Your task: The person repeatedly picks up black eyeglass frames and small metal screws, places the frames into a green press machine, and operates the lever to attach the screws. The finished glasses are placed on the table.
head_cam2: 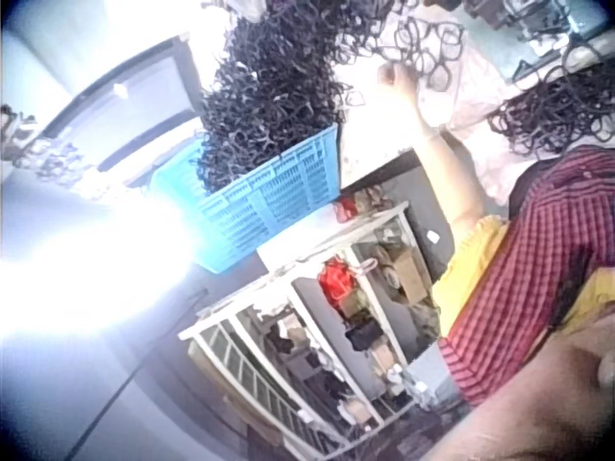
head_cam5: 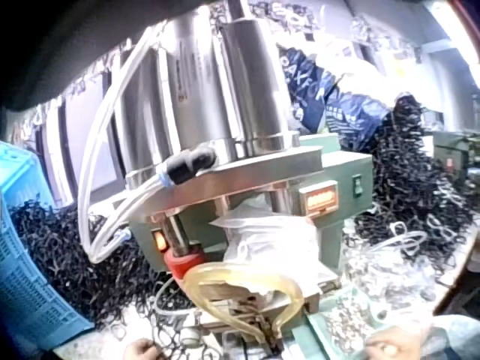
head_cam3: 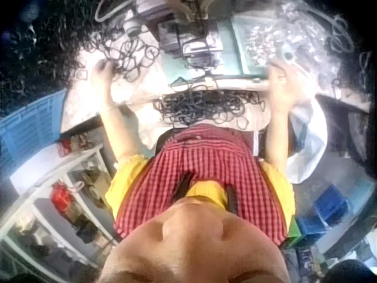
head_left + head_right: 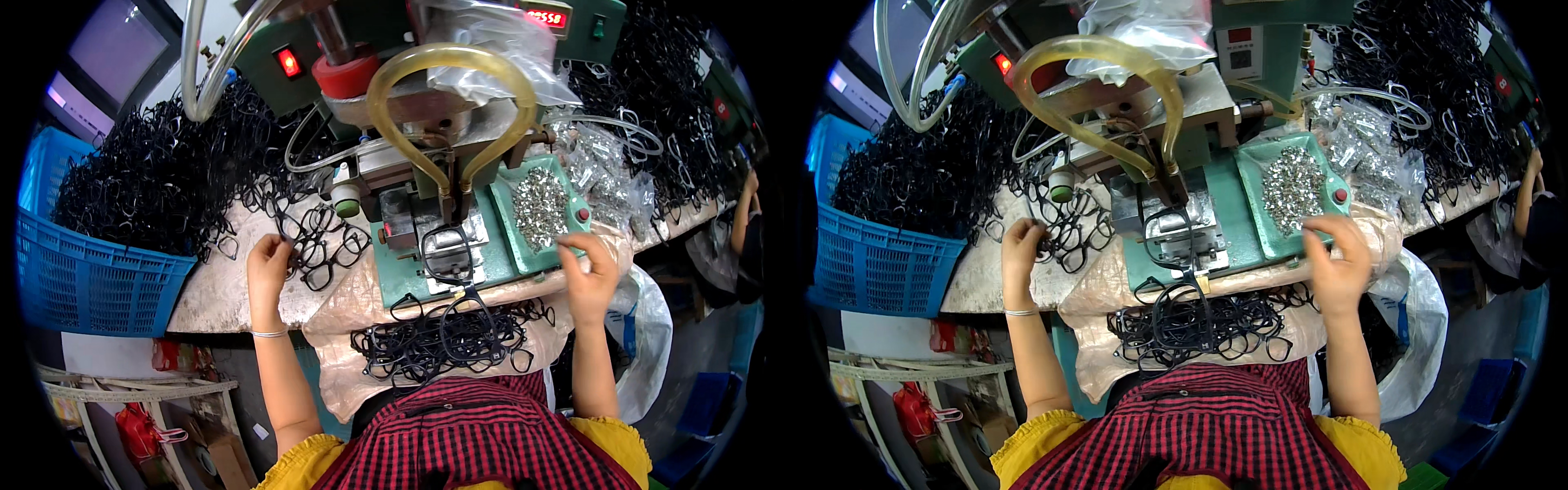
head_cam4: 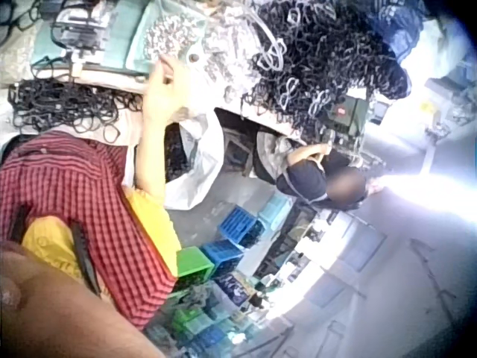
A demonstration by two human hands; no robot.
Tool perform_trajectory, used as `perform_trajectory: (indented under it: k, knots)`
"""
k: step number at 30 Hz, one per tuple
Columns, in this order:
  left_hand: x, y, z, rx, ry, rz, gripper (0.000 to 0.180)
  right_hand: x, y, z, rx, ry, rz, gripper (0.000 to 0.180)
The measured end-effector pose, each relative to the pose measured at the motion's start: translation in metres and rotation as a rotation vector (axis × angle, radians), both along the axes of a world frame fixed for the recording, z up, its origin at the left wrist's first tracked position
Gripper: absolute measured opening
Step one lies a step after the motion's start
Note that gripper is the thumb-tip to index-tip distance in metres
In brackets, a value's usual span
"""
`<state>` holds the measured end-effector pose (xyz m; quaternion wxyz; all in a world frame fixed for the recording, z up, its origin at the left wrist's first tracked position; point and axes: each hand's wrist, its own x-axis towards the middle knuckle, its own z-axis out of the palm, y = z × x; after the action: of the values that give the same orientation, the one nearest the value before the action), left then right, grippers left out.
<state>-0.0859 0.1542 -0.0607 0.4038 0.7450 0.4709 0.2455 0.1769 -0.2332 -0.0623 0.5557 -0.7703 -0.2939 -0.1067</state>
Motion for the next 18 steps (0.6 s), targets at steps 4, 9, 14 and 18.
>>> perform_trajectory:
  k: [4, 9, 14, 18]
  knots:
    - [0.033, -0.023, 0.003, -0.63, -0.571, -0.105, 0.022, -0.008, 0.078, 0.047, 0.143, -0.141, 0.296, 0.012]
    - [0.046, -0.083, -0.023, -0.863, -0.669, -0.051, 0.023, -0.026, 0.118, 0.039, 0.335, 0.179, 0.33, 0.028]
    - [0.054, -0.135, 0.065, -0.729, -0.851, -0.303, 0.023, -0.03, 0.116, 0.041, 0.49, 0.431, 0.474, 0.041]
    - [0.03, -0.192, 0.124, -0.807, -1.028, -0.532, 0.025, -0.044, 0.114, 0.062, 0.486, 0.557, 0.525, 0.048]
